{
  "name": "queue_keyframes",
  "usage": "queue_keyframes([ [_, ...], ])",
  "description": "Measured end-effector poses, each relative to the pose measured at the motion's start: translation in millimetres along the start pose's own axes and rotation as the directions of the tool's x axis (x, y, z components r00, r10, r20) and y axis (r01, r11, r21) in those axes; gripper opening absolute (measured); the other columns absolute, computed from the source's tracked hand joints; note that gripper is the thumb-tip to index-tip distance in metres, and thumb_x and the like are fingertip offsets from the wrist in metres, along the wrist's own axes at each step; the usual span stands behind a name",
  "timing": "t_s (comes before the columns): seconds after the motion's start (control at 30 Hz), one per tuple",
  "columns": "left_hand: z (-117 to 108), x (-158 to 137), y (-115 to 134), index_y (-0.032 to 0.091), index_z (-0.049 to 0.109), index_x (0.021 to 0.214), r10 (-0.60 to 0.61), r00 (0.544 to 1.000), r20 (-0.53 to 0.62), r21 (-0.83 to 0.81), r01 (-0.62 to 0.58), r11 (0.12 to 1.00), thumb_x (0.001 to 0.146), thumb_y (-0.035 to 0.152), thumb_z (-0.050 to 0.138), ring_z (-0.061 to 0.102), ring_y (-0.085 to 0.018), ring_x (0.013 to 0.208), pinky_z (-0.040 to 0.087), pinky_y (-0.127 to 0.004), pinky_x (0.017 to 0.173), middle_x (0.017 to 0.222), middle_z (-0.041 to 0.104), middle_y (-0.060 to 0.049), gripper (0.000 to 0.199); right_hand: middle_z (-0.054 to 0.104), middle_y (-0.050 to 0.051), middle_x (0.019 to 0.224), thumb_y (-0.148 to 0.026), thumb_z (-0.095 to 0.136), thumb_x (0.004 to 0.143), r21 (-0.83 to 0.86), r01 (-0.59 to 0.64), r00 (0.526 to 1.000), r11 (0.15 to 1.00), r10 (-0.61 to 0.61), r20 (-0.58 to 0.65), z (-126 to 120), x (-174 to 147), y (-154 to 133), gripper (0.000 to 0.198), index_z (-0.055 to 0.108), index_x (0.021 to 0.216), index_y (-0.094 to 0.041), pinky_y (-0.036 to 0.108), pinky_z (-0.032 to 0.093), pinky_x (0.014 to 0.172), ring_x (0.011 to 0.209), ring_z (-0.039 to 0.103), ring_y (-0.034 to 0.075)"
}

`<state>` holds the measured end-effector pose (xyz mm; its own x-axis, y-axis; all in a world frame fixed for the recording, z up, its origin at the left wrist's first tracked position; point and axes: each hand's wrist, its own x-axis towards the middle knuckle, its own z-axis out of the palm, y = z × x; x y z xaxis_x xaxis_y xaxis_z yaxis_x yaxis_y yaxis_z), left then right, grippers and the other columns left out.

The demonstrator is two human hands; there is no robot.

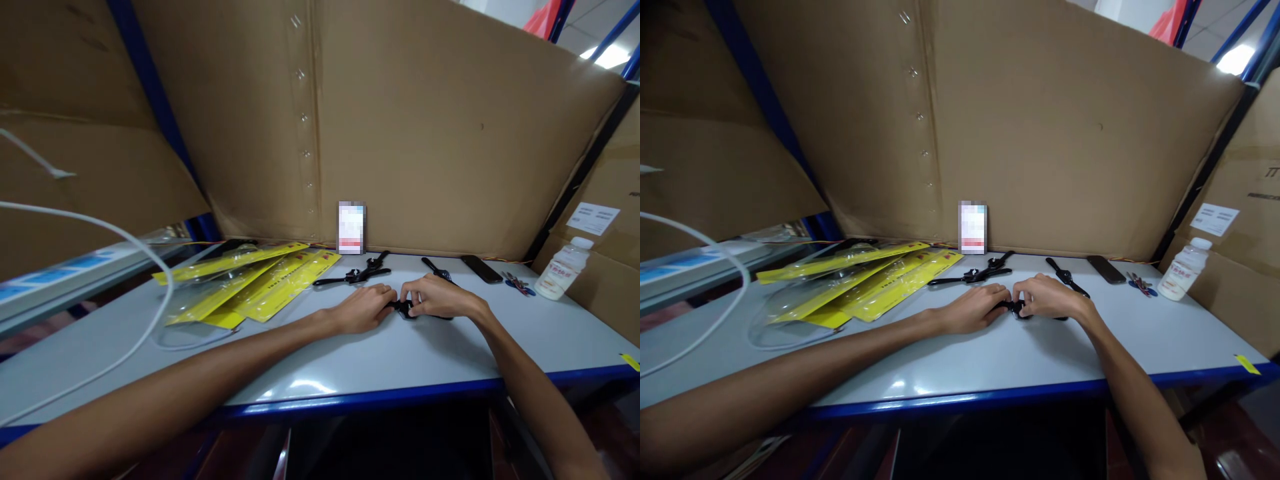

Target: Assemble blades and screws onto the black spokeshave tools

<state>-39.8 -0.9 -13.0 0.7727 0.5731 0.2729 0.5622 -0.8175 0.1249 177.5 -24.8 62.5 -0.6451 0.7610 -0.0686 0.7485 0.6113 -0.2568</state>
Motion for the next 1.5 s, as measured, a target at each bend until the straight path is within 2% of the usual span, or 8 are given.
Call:
queue_keyframes([
  [0.17,0,0,1,0.018,0.058,0.106,-0.016,1.0,0.01,0.019,0.016,1.0,0.099,0.021,0.049,0.063,-0.024,0.093,0.049,-0.034,0.077,0.103,0.065,-0.009,0.012,0.068,-0.001,0.074,-0.009,0.069,0.075,0.023,0.007,0.999,1.0,-0.008,0.038,0,-1,4,0.012,0.071,0.082,-0.018,0.023,0.035,0.064,0.072,0.058,0.014],
  [0.3,0,1,1,0.017,0.058,0.108,-0.016,1.0,0.014,0.026,0.016,1.0,0.1,0.022,0.048,0.063,-0.024,0.093,0.049,-0.034,0.078,0.104,0.065,-0.009,0.014,0.07,0.0,0.078,-0.011,0.071,0.075,0.003,-0.01,1.0,1.0,0.01,0.011,2,1,4,0.018,0.072,0.091,-0.019,0.023,0.033,0.063,0.075,0.058,0.015],
  [0.43,0,1,0,0.017,0.059,0.106,-0.012,1.0,0.004,0.017,0.012,1.0,0.099,0.021,0.048,0.063,-0.024,0.094,0.05,-0.034,0.079,0.104,0.065,-0.01,0.013,0.067,0.002,0.073,-0.019,0.071,0.081,-0.052,-0.072,0.997,0.996,0.073,0.008,3,3,1,0.002,0.07,0.079,-0.018,0.025,0.031,0.061,0.07,0.056,0.015],
  [0.63,1,0,0,0.017,0.058,0.107,-0.012,1.0,-0.009,-0.01,0.012,1.0,0.099,0.022,0.049,0.064,-0.026,0.094,0.05,-0.036,0.078,0.105,0.066,-0.011,0.014,0.058,0.005,0.062,-0.022,0.058,0.091,-0.237,-0.158,0.987,0.959,0.16,-0.009,6,6,-13,0.029,0.062,0.063,-0.017,0.03,0.023,0.057,0.06,0.049,0.016],
  [0.87,0,1,0,0.018,0.058,0.103,0.001,1.0,-0.011,-0.012,-0.001,1.0,0.099,0.022,0.048,0.063,-0.025,0.092,0.05,-0.036,0.077,0.102,0.065,-0.01,0.012,0.067,0.002,0.081,-0.023,0.071,0.082,-0.086,-0.097,0.995,0.992,0.098,0.009,-1,0,-2,0.015,0.073,0.097,-0.021,0.024,0.031,0.062,0.073,0.056,0.016],
  [1.03,0,1,0,0.017,0.059,0.103,-0.007,1.0,-0.004,-0.003,0.007,1.0,0.099,0.021,0.049,0.063,-0.024,0.093,0.05,-0.035,0.078,0.102,0.065,-0.01,0.012,0.066,0.002,0.078,-0.019,0.07,0.079,-0.087,-0.136,0.988,0.987,0.141,0.058,-1,-2,-1,0.005,0.072,0.083,-0.02,0.024,0.032,0.061,0.07,0.055,0.015],
  [1.2,1,1,0,0.018,0.059,0.105,-0.003,1.0,-0.006,-0.018,0.003,1.0,0.099,0.021,0.049,0.063,-0.024,0.092,0.05,-0.035,0.078,0.102,0.065,-0.01,0.013,0.066,0.004,0.083,-0.031,0.069,0.083,-0.073,-0.121,0.992,0.99,0.123,0.018,0,0,-5,0.017,0.071,0.097,-0.022,0.025,0.031,0.062,0.074,0.056,0.018],
  [1.5,2,0,-1,0.018,0.058,0.108,0.001,1.0,-0.012,-0.002,-0.001,1.0,0.099,0.02,0.049,0.063,-0.024,0.094,0.05,-0.036,0.08,0.104,0.065,-0.009,0.013,0.067,0.005,0.082,-0.01,0.057,0.085,-0.159,-0.142,0.99,0.977,0.144,-0.003,3,5,-15,0.016,0.07,0.09,-0.019,0.026,0.027,0.06,0.073,0.054,0.017],
])
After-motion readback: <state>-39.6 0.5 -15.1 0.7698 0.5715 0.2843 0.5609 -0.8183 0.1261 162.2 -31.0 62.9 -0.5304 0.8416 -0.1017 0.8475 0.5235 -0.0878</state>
